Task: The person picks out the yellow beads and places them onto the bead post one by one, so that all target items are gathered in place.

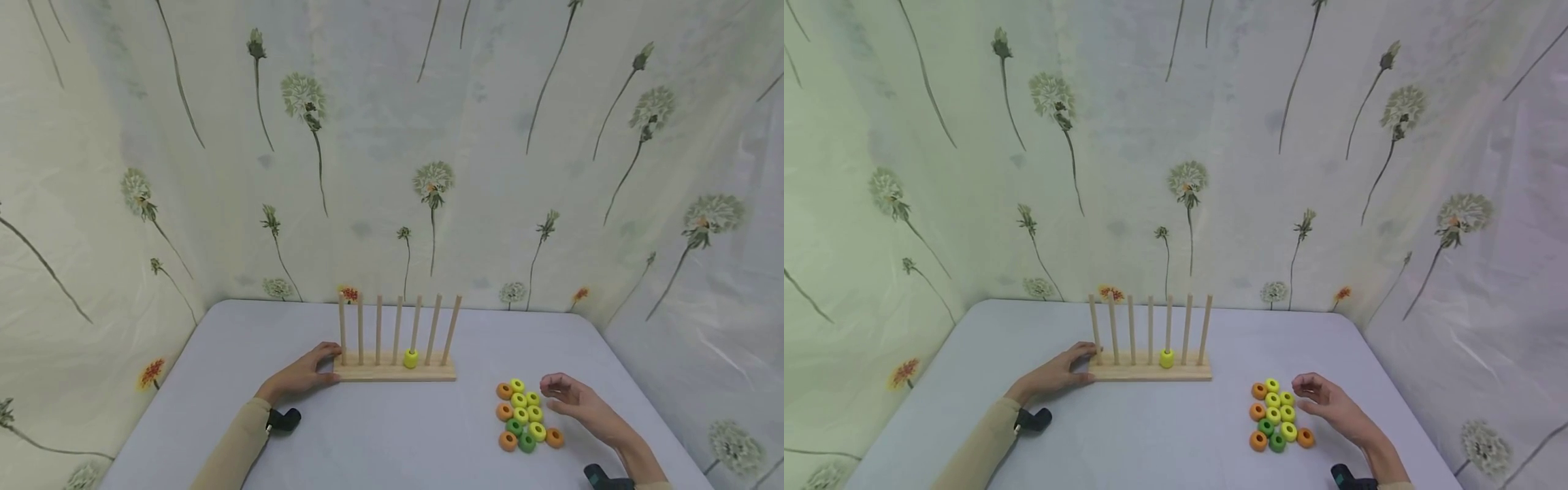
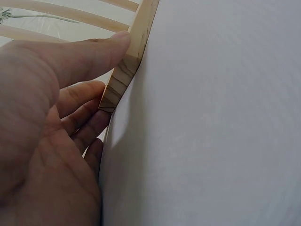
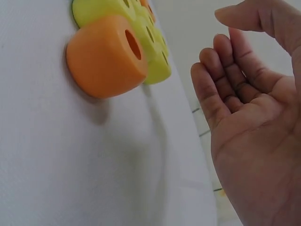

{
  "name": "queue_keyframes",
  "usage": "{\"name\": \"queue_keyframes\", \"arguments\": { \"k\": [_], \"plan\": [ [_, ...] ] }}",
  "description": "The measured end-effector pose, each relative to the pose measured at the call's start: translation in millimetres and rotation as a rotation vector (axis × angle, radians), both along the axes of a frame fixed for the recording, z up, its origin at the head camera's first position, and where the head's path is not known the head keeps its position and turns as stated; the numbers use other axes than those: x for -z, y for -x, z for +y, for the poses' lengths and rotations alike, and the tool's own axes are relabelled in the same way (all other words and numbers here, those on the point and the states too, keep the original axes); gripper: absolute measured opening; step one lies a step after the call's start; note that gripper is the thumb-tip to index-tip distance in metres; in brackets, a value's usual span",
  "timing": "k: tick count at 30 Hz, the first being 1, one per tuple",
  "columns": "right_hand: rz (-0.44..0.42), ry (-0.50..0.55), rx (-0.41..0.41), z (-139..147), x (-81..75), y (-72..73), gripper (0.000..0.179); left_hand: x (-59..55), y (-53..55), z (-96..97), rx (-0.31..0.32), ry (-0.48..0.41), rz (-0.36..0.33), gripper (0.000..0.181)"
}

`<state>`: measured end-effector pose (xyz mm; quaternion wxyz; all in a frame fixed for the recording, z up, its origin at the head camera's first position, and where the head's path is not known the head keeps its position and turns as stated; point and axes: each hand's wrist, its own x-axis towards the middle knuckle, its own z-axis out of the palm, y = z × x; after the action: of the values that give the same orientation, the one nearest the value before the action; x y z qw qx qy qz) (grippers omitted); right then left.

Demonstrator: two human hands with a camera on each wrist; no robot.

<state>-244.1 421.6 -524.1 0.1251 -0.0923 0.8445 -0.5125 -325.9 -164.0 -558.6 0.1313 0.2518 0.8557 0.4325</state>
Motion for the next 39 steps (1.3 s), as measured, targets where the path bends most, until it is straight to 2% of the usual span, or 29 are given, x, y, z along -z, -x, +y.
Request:
{"name": "queue_keyframes", "arguments": {
  "k": [9, 26, 31, 39],
  "plan": [
    [-0.056, -0.079, 0.060, 0.9, 13.4, 9.0, 0.054, 0.2, 0.3, 0.0, -0.008, 0.010, -0.008, 0.062],
    [-0.063, -0.161, 0.098, -10.2, 28.1, 19.6, 0.054, 0.0, -0.3, 0.3, -0.023, 0.015, -0.010, 0.062],
    [-0.068, -0.165, 0.102, -11.6, 29.9, 22.1, 0.055, -0.7, -1.1, 0.3, -0.021, 0.010, -0.001, 0.062],
    [-0.078, -0.223, 0.148, -15.8, 27.8, 22.7, 0.051, -1.9, -2.1, 1.9, -0.039, -0.008, -0.042, 0.063]
  ]
}}
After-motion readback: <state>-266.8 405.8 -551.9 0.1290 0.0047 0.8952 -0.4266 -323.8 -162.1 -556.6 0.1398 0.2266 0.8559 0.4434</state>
